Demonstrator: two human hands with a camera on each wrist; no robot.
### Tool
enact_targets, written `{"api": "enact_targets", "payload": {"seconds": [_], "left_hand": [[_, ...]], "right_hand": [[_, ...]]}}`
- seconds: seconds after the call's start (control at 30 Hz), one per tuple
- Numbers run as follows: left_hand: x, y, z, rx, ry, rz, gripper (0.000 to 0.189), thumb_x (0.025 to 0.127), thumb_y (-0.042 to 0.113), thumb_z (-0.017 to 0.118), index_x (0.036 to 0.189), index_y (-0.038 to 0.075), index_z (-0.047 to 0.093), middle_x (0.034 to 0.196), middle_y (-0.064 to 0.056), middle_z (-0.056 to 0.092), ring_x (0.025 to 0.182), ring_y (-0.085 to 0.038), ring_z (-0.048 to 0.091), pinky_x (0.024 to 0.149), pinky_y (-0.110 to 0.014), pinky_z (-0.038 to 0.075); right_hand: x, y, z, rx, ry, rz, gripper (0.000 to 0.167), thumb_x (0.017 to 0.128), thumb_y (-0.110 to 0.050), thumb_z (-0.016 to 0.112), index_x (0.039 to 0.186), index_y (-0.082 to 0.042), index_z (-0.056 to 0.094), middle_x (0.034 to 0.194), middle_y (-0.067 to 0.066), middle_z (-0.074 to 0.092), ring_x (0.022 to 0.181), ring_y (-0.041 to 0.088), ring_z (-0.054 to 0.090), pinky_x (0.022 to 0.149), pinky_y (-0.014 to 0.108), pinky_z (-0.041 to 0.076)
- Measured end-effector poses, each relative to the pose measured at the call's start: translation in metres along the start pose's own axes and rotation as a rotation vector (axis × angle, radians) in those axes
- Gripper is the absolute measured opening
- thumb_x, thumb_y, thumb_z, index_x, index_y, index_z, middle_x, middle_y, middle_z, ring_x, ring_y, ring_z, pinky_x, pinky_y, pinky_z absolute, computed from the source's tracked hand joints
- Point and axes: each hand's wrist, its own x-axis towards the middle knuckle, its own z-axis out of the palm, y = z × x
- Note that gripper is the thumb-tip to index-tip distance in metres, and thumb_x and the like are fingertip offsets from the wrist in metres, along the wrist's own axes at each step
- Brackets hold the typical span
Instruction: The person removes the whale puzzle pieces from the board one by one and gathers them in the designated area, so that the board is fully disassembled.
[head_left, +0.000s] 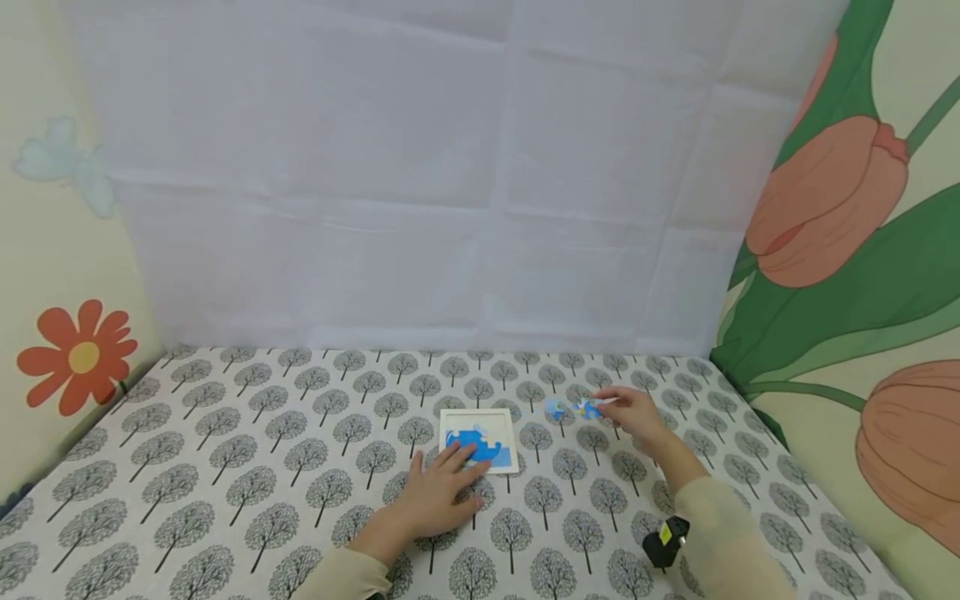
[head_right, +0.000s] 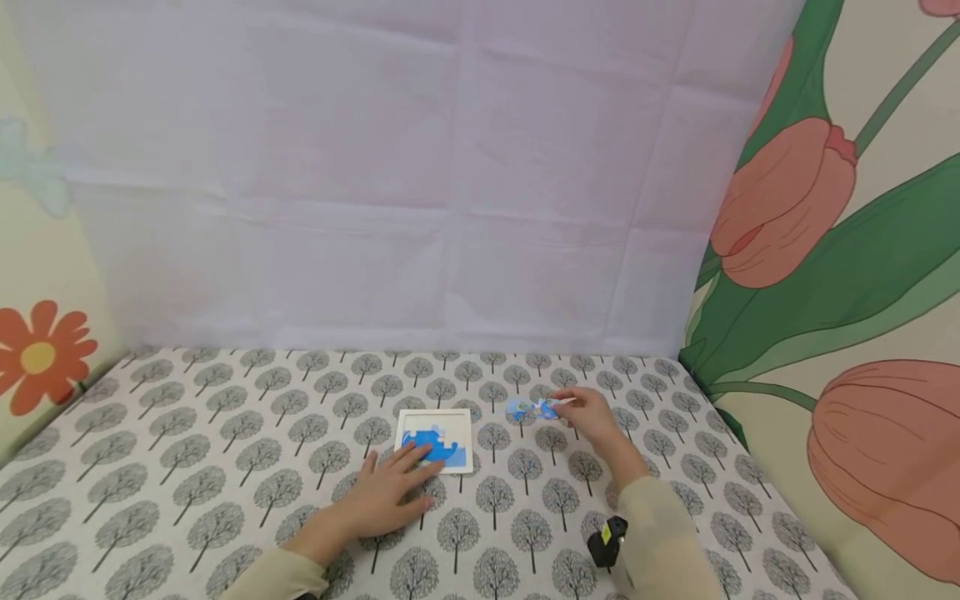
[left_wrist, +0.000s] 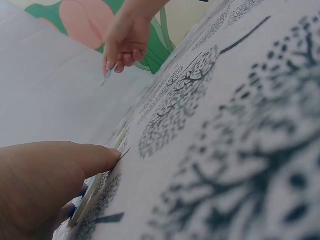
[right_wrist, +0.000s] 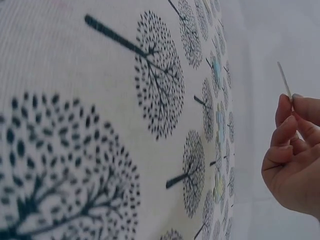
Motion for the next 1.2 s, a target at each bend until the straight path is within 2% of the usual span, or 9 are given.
{"api": "enact_targets", "payload": {"seconds": [0.27, 0.37, 0.43, 0.57, 0.67, 0.73, 0.8, 1.0, 1.2], "left_hand": [[0.000, 0.000, 0.001, 0.007, 0.006, -0.001, 0.048, 0.086, 0.038, 0.046, 0.129, 0.017, 0.044, 0.137, -0.008, 0.029, 0.125, -0.031, 0.018, 0.089, -0.065, 0.006], [0.000, 0.000, 0.000, 0.006, 0.010, 0.001, 0.048, 0.086, 0.038, 0.046, 0.129, 0.017, 0.044, 0.137, -0.009, 0.029, 0.125, -0.031, 0.018, 0.089, -0.065, 0.006], [0.000, 0.001, -0.001, -0.001, 0.007, 0.001, 0.048, 0.086, 0.038, 0.046, 0.129, 0.017, 0.044, 0.137, -0.009, 0.029, 0.125, -0.031, 0.018, 0.089, -0.065, 0.006], [-0.001, 0.002, -0.001, -0.002, 0.002, -0.002, 0.048, 0.086, 0.038, 0.046, 0.129, 0.017, 0.043, 0.137, -0.009, 0.028, 0.125, -0.031, 0.018, 0.089, -0.065, 0.005], [-0.001, 0.001, -0.001, 0.002, 0.001, -0.002, 0.048, 0.086, 0.037, 0.046, 0.129, 0.017, 0.043, 0.137, -0.008, 0.028, 0.125, -0.031, 0.017, 0.089, -0.065, 0.005], [-0.001, 0.001, 0.000, 0.003, 0.001, -0.002, 0.048, 0.086, 0.037, 0.046, 0.129, 0.017, 0.043, 0.137, -0.008, 0.028, 0.126, -0.031, 0.017, 0.090, -0.064, 0.004], [-0.001, 0.001, -0.001, 0.004, 0.000, -0.003, 0.048, 0.086, 0.037, 0.046, 0.129, 0.016, 0.043, 0.137, -0.008, 0.027, 0.126, -0.031, 0.017, 0.090, -0.064, 0.004], [-0.001, 0.001, -0.001, -0.001, -0.003, -0.003, 0.048, 0.087, 0.037, 0.046, 0.129, 0.016, 0.043, 0.138, -0.009, 0.027, 0.126, -0.031, 0.016, 0.090, -0.064, 0.003], [-0.001, 0.000, 0.000, -0.001, -0.003, -0.007, 0.048, 0.087, 0.038, 0.046, 0.130, 0.017, 0.042, 0.138, -0.008, 0.026, 0.126, -0.031, 0.016, 0.090, -0.064, 0.003]], "right_hand": [[-0.002, 0.016, -0.016, -0.030, 0.071, 0.070, 0.025, 0.082, -0.011, 0.058, 0.105, 0.001, 0.058, 0.086, 0.007, 0.057, 0.069, 0.020, 0.050, 0.061, 0.033, 0.043], [-0.006, 0.020, -0.022, -0.024, 0.063, 0.096, 0.028, 0.084, -0.013, 0.056, 0.109, 0.000, 0.056, 0.085, 0.007, 0.055, 0.068, 0.020, 0.047, 0.060, 0.033, 0.042], [-0.009, 0.024, -0.026, -0.025, 0.058, 0.115, 0.029, 0.085, -0.014, 0.054, 0.111, -0.002, 0.055, 0.091, 0.008, 0.055, 0.074, 0.019, 0.049, 0.064, 0.033, 0.043], [-0.015, 0.029, -0.032, -0.037, 0.043, 0.089, 0.029, 0.086, -0.012, 0.052, 0.112, 0.001, 0.054, 0.099, 0.012, 0.053, 0.080, 0.020, 0.051, 0.068, 0.033, 0.044], [-0.018, 0.031, -0.035, -0.040, 0.034, 0.069, 0.029, 0.086, -0.009, 0.052, 0.111, 0.005, 0.052, 0.086, 0.011, 0.054, 0.064, 0.016, 0.048, 0.057, 0.030, 0.042], [-0.018, 0.032, -0.036, -0.047, 0.030, 0.074, 0.028, 0.086, -0.007, 0.051, 0.111, 0.005, 0.053, 0.074, 0.008, 0.053, 0.053, 0.012, 0.040, 0.047, 0.026, 0.035], [-0.017, 0.034, -0.037, -0.041, 0.029, 0.085, 0.028, 0.086, -0.006, 0.051, 0.111, 0.006, 0.053, 0.068, 0.006, 0.051, 0.049, 0.011, 0.034, 0.044, 0.025, 0.030], [-0.018, 0.041, -0.037, -0.063, 0.042, 0.097, 0.027, 0.085, -0.007, 0.052, 0.108, 0.007, 0.054, 0.062, 0.003, 0.048, 0.052, 0.015, 0.039, 0.048, 0.028, 0.033], [-0.016, 0.049, -0.038, -0.055, 0.058, 0.159, 0.027, 0.085, -0.008, 0.052, 0.109, 0.005, 0.055, 0.065, 0.001, 0.049, 0.054, 0.013, 0.041, 0.048, 0.027, 0.035]]}}
